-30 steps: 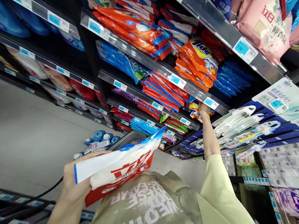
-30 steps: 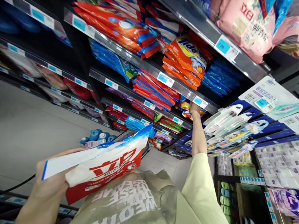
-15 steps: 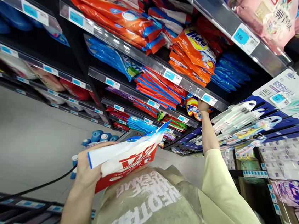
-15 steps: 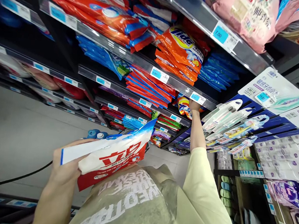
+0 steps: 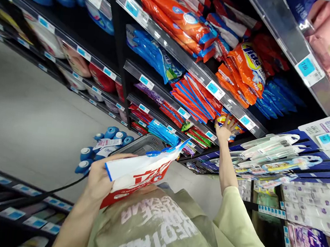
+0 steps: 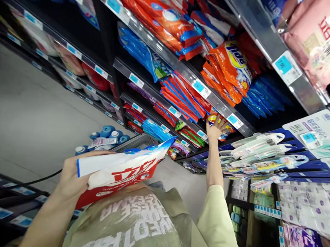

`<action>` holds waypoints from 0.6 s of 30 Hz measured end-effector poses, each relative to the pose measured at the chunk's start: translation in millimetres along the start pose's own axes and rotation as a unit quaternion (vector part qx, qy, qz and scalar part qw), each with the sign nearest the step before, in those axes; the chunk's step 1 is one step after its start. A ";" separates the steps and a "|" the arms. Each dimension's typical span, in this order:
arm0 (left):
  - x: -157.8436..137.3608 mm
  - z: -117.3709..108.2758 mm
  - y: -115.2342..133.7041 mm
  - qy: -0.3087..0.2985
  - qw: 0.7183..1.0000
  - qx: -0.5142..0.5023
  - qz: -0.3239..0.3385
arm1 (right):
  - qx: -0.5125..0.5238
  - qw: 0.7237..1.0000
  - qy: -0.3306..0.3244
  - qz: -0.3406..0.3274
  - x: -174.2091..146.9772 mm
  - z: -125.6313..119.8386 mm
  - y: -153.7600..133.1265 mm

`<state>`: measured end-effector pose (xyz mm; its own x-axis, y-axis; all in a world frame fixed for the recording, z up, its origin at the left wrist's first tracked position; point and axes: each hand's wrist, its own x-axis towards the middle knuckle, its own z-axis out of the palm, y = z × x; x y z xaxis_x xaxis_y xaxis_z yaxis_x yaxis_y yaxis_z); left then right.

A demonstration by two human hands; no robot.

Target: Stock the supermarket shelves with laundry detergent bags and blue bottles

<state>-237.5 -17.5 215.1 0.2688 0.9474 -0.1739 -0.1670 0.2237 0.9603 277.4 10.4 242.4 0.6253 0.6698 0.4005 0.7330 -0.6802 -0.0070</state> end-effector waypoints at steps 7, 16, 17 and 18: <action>-10.2 -8.1 5.0 -0.041 0.998 -0.011 -0.053 | -0.057 0.998 0.011 -0.036 -8.1 -9.3 6.3; 10.1 -18.3 -6.0 0.007 0.993 -0.079 -0.091 | 0.172 0.975 0.026 -0.139 -107.2 2.8 -10.4; 13.6 -17.5 -4.9 0.016 0.992 -0.085 -0.092 | 0.225 0.962 -0.037 -0.147 -125.8 8.6 -18.1; 16.4 -16.4 -3.0 0.024 0.992 -0.089 -0.090 | 0.279 0.941 -0.114 -0.152 -144.9 15.5 -26.8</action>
<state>-248.2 1.2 205.8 0.2642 0.8976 -0.3528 -0.2871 0.4225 0.8597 171.3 -63.8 170.4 0.3581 0.8981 0.2551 0.8741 -0.2265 -0.4297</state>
